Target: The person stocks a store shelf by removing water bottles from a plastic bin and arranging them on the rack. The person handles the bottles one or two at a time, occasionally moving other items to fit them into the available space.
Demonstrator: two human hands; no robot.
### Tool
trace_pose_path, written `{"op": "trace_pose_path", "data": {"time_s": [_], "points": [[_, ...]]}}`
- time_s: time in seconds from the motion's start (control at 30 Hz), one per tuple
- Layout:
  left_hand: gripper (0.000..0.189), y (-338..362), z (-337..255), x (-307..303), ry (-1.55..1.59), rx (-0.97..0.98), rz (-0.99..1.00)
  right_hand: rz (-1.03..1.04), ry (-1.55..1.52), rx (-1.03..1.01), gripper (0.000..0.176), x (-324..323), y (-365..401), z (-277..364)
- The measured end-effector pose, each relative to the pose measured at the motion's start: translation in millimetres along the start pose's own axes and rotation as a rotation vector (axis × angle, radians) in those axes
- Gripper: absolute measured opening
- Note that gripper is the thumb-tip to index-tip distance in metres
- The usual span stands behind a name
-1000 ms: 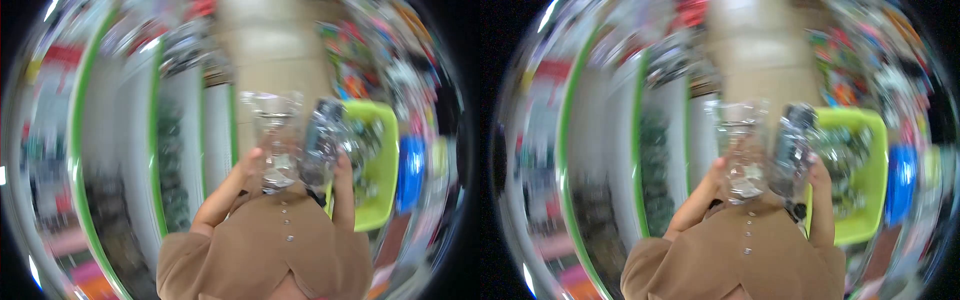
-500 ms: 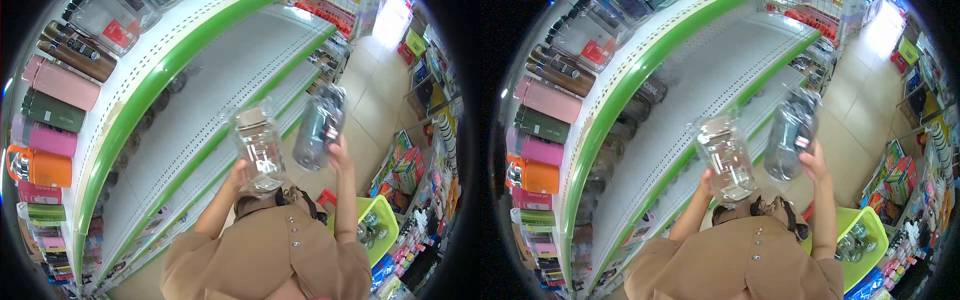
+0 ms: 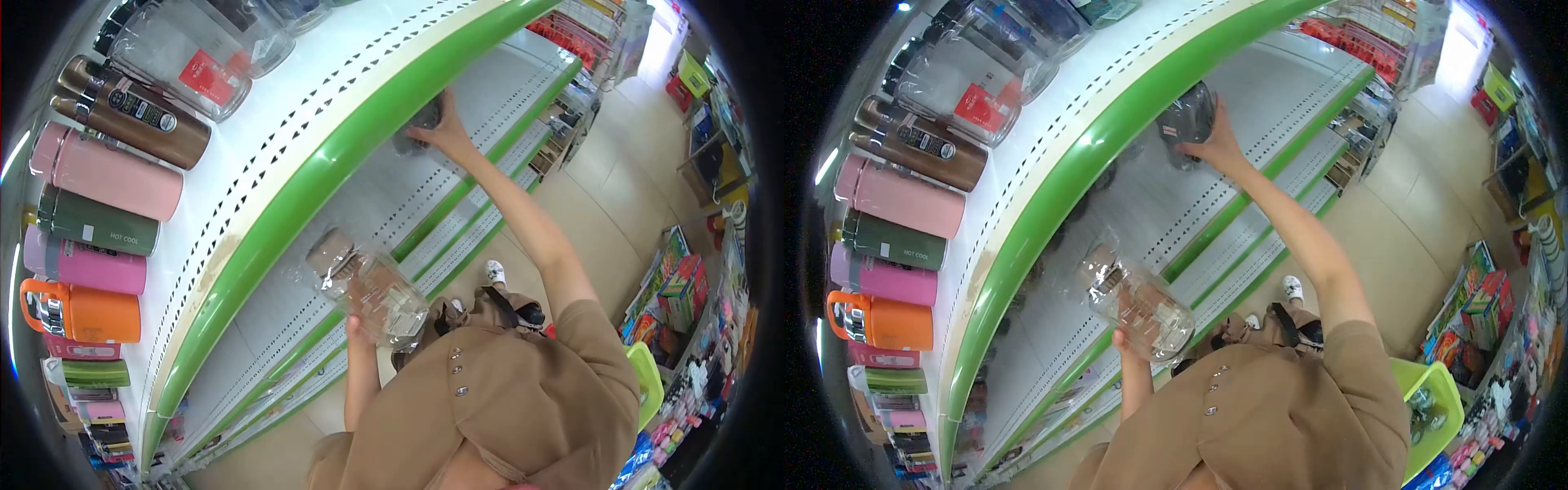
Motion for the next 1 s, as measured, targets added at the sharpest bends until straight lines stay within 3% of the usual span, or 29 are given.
{"op": "trace_pose_path", "data": {"time_s": [0.07, 0.13, 0.17, 0.23, 0.53, 0.67, 0.73, 0.93, 0.97, 1.0], "points": [[0.092, -2.7, -0.6, 4.4, 0.014, 0.068, -0.019, 0.016, -0.019, -0.033, 0.115, 16.1, -24.3, -39.6], [0.094, -8.0, -4.5, 9.0, 0.075, 0.141, -0.047, 0.082, 0.246, -0.213, 0.102, 34.8, -45.2, -66.8], [0.094, -11.8, -2.9, 18.9, 0.076, 0.158, -0.057, 0.094, 0.231, -0.218, 0.102, 39.7, -54.6, -71.7], [0.094, -14.2, -4.7, 41.3, 0.123, 0.247, -0.114, 0.256, 0.466, -0.246, 0.085, 56.8, -62.3, -62.2], [0.089, -20.5, 19.5, 69.6, 0.099, 0.367, -0.378, 0.410, 0.260, -0.156, 0.081, 61.0, -65.2, -60.7], [0.085, -31.8, 21.7, 80.2, 0.065, 0.382, -0.360, 0.437, 0.175, -0.087, 0.079, 58.8, -68.5, -61.6], [0.076, -43.3, 19.9, 84.4, -0.133, 0.313, -0.399, 0.428, 0.141, -0.055, 0.078, 56.2, -71.7, -61.4], [0.062, -103.9, 12.3, 133.1, -0.235, 0.307, -0.575, 0.375, 0.088, 0.077, 0.074, 44.4, -83.8, -64.6], [0.062, -118.0, 11.2, 146.2, -0.242, 0.294, -0.570, 0.488, -0.474, 0.290, 0.079, 8.2, -76.9, -15.1], [0.064, -131.9, 9.6, 160.5, -0.243, 0.298, -0.519, 0.669, -0.326, 0.374, 0.086, -10.3, -71.1, 0.7]]}}
Point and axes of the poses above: each hand's wrist, its own y-axis away from the middle knuckle, its own x-axis out of the palm, z = x × y, the point moved 5 cm from there along -y, towards the middle knuckle, and after that the axes turned 13 degrees about -z, right-handed, at the moved point
